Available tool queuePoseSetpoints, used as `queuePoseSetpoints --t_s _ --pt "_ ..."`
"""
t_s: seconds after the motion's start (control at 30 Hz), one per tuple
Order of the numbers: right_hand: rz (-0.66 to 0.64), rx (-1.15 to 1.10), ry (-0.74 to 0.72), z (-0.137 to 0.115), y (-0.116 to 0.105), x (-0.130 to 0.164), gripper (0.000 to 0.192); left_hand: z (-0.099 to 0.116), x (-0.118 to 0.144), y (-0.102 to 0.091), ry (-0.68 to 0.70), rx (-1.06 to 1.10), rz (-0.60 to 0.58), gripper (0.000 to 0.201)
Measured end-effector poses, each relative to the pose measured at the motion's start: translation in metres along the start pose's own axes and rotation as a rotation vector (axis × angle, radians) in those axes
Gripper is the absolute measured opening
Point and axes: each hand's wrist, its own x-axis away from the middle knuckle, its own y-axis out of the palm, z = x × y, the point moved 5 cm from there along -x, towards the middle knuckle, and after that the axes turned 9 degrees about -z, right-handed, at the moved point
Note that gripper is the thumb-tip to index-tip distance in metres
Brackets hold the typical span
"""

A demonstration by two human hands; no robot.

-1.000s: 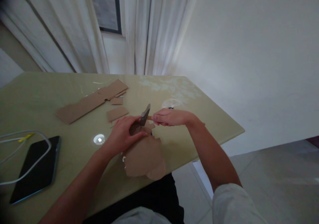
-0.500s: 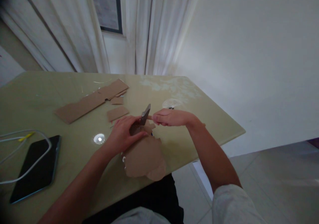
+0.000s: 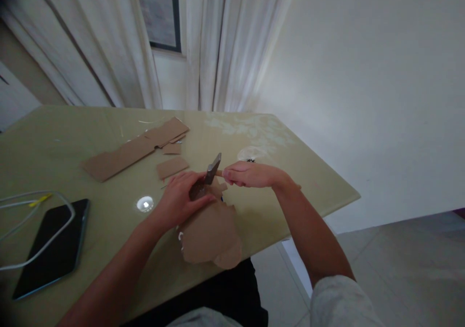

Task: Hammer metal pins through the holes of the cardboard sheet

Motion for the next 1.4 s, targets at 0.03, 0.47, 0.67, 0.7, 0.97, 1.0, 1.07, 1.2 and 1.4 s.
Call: queuePoseSetpoints --t_s 0.03,0.47,0.67,0.7,0.97,1.0,1.07,1.2,1.4 --pt "-0.004 -0.009 0.002 0.000 0.001 -0.001 0.056 0.000 0.000 0.000 0.000 -0.001 0.000 0.053" --pt "0.557 -0.011 -0.208 0.015 -0.014 -0.002 0.057 -0.001 0.002 0.001 -0.071 0.069 0.016 0.080" --pt "0.950 0.558 0.315 0.034 -0.007 -0.039 0.046 0.004 0.005 0.000 -0.007 -0.008 -0.022 0.016" --pt "0.928 0.603 0.366 0.037 -0.003 -0.043 0.045 0.005 0.006 -0.001 0.011 -0.017 -0.022 0.010" --pt "0.847 0.643 0.386 0.054 0.012 -0.049 0.046 -0.019 0.015 -0.033 -0.013 0.045 0.297 0.019" --pt "0.874 0.619 0.348 0.055 0.012 -0.047 0.046 -0.029 0.017 -0.039 -0.081 -0.026 0.351 0.021" --pt "0.962 0.556 0.239 0.055 0.009 -0.041 0.048 -0.051 0.020 -0.047 -0.270 -0.183 0.373 0.026" --pt "1.174 0.361 -0.065 0.052 0.008 -0.017 0.041 -0.088 0.024 -0.044 -0.554 -0.351 0.178 0.032" --pt "1.380 -0.134 -0.559 0.044 0.015 0.008 0.037 -0.104 0.019 -0.024 -0.620 -0.364 -0.010 0.032"
